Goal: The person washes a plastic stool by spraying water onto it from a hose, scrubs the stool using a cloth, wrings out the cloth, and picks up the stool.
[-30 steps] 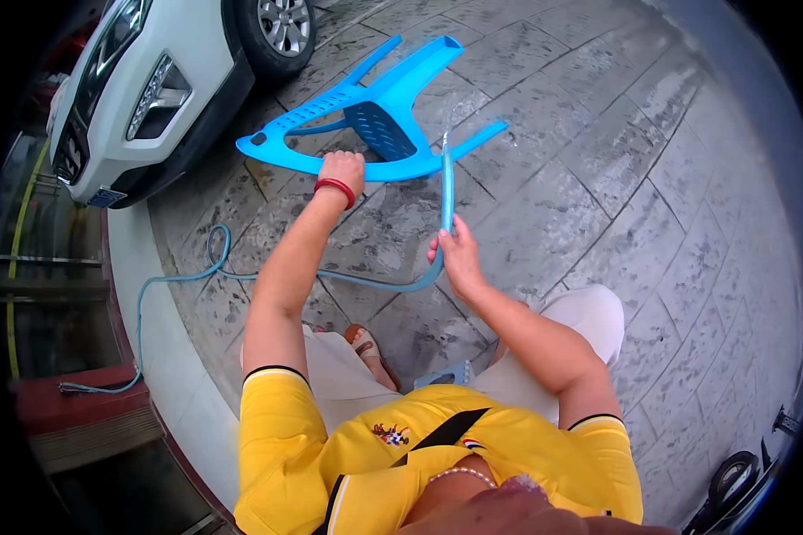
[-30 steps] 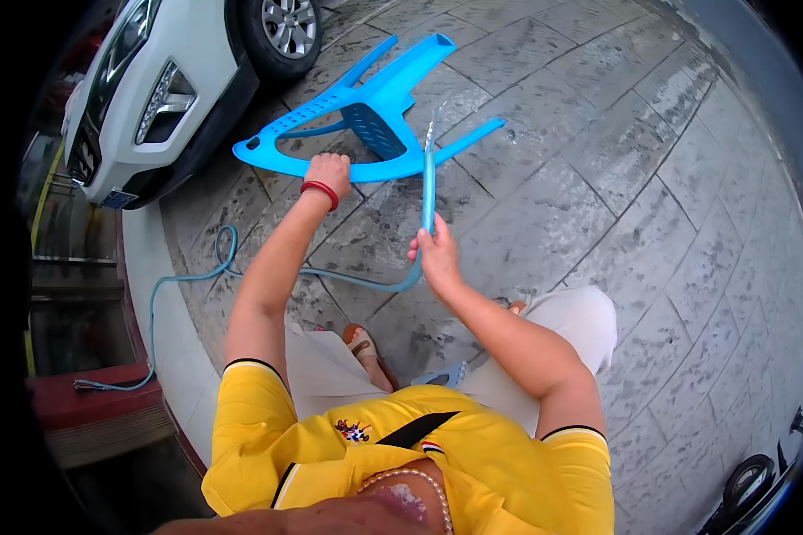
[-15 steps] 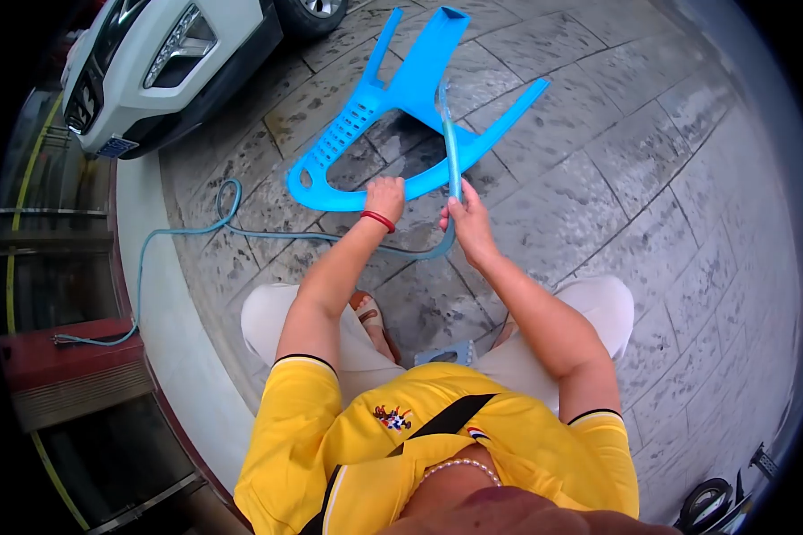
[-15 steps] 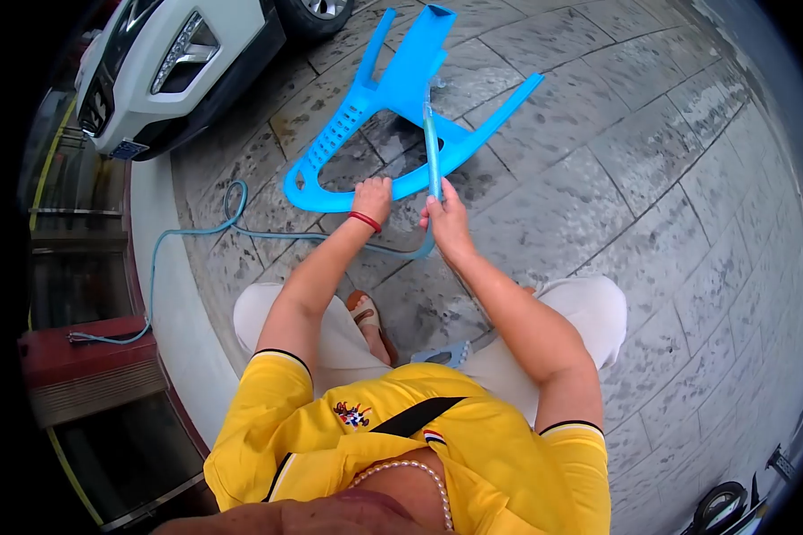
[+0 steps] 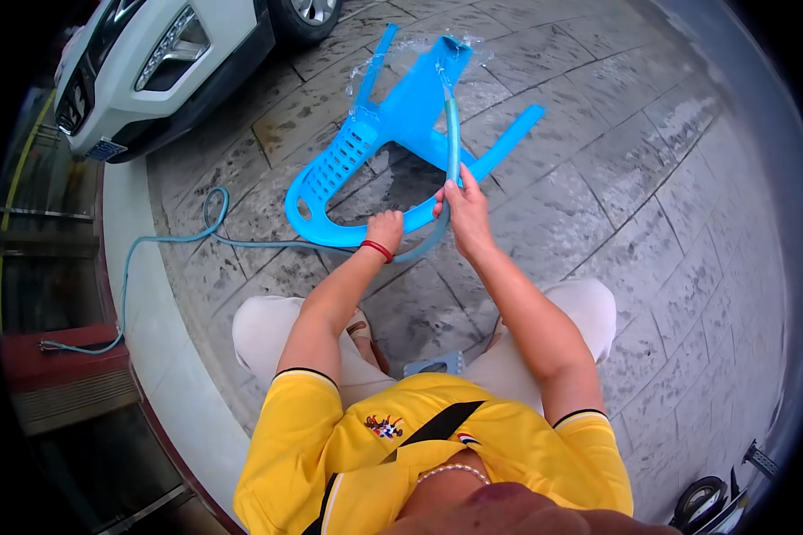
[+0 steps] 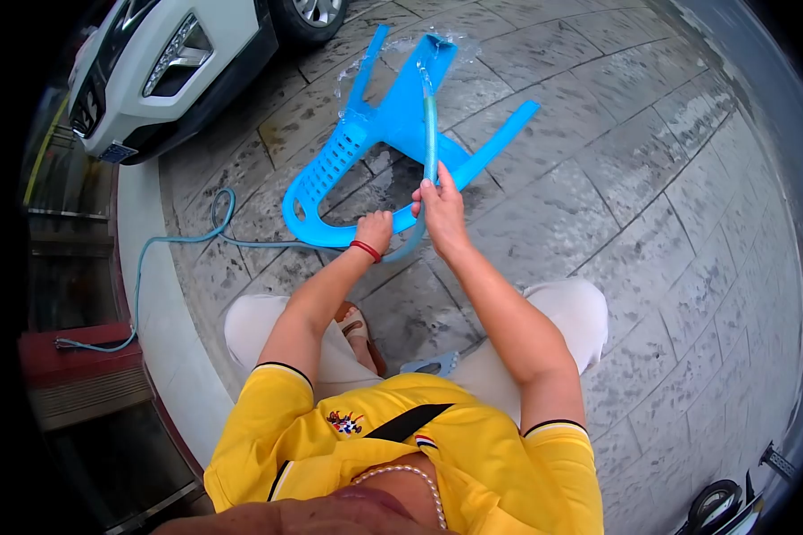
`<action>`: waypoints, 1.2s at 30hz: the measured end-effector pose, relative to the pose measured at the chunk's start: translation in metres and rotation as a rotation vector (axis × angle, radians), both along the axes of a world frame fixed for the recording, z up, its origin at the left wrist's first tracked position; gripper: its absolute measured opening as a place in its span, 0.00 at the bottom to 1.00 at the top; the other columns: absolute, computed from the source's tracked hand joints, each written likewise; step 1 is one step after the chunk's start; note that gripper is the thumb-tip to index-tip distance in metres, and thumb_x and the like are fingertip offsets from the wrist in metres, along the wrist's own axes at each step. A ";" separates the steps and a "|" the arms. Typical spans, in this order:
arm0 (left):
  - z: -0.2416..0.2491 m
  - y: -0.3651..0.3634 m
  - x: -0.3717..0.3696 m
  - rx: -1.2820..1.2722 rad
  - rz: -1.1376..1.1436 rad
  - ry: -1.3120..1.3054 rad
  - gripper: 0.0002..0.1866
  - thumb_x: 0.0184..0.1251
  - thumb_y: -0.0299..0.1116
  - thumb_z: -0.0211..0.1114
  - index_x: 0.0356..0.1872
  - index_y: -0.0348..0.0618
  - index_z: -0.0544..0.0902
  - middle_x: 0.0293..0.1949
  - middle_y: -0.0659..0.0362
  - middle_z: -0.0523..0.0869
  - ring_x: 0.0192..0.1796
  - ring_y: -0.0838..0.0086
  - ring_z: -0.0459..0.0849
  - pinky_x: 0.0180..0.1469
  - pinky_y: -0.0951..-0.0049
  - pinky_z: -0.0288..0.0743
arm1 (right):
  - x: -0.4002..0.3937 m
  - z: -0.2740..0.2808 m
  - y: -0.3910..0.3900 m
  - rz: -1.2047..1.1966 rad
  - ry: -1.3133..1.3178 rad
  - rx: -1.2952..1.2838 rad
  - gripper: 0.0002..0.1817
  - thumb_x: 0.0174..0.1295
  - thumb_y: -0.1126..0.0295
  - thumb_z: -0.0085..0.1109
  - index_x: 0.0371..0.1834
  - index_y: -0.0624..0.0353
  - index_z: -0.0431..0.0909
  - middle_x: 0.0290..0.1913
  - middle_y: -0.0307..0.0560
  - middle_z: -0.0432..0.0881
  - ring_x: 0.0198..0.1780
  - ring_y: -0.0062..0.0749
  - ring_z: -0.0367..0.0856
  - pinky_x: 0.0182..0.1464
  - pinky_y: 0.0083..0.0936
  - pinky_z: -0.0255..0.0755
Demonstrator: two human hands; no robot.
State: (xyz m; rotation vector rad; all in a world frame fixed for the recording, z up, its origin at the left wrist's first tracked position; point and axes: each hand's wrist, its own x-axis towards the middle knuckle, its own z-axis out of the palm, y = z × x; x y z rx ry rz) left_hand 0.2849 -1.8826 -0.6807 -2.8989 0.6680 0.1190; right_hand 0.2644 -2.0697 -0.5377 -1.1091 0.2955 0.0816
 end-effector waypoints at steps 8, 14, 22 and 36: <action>-0.028 0.024 0.005 -0.044 0.004 -0.014 0.05 0.55 0.28 0.53 0.32 0.42 0.69 0.31 0.52 0.78 0.35 0.60 0.81 0.37 0.62 0.74 | -0.014 -0.022 -0.023 -0.334 0.237 0.155 0.23 0.66 0.72 0.41 0.64 0.58 0.53 0.30 0.44 0.71 0.25 0.25 0.72 0.26 0.25 0.72; -0.024 0.005 0.002 -0.043 0.080 0.008 0.04 0.57 0.27 0.52 0.33 0.42 0.69 0.31 0.52 0.79 0.36 0.59 0.81 0.37 0.61 0.74 | -0.024 -0.036 -0.042 -0.216 0.259 0.052 0.24 0.67 0.70 0.38 0.66 0.55 0.49 0.31 0.45 0.71 0.27 0.28 0.73 0.30 0.29 0.74; -0.019 -0.026 0.007 -0.019 0.032 0.055 0.05 0.58 0.28 0.50 0.35 0.41 0.71 0.33 0.53 0.79 0.36 0.61 0.81 0.38 0.62 0.74 | -0.041 -0.045 -0.036 -0.031 0.424 0.077 0.24 0.67 0.70 0.39 0.66 0.57 0.49 0.30 0.44 0.71 0.27 0.28 0.73 0.30 0.28 0.75; -0.024 -0.068 0.013 -0.347 -0.089 0.418 0.28 0.52 0.43 0.63 0.54 0.44 0.69 0.53 0.51 0.72 0.59 0.58 0.66 0.60 0.51 0.57 | -0.044 -0.045 -0.010 0.154 0.257 -0.054 0.24 0.66 0.71 0.40 0.66 0.59 0.52 0.29 0.42 0.71 0.25 0.23 0.73 0.28 0.21 0.72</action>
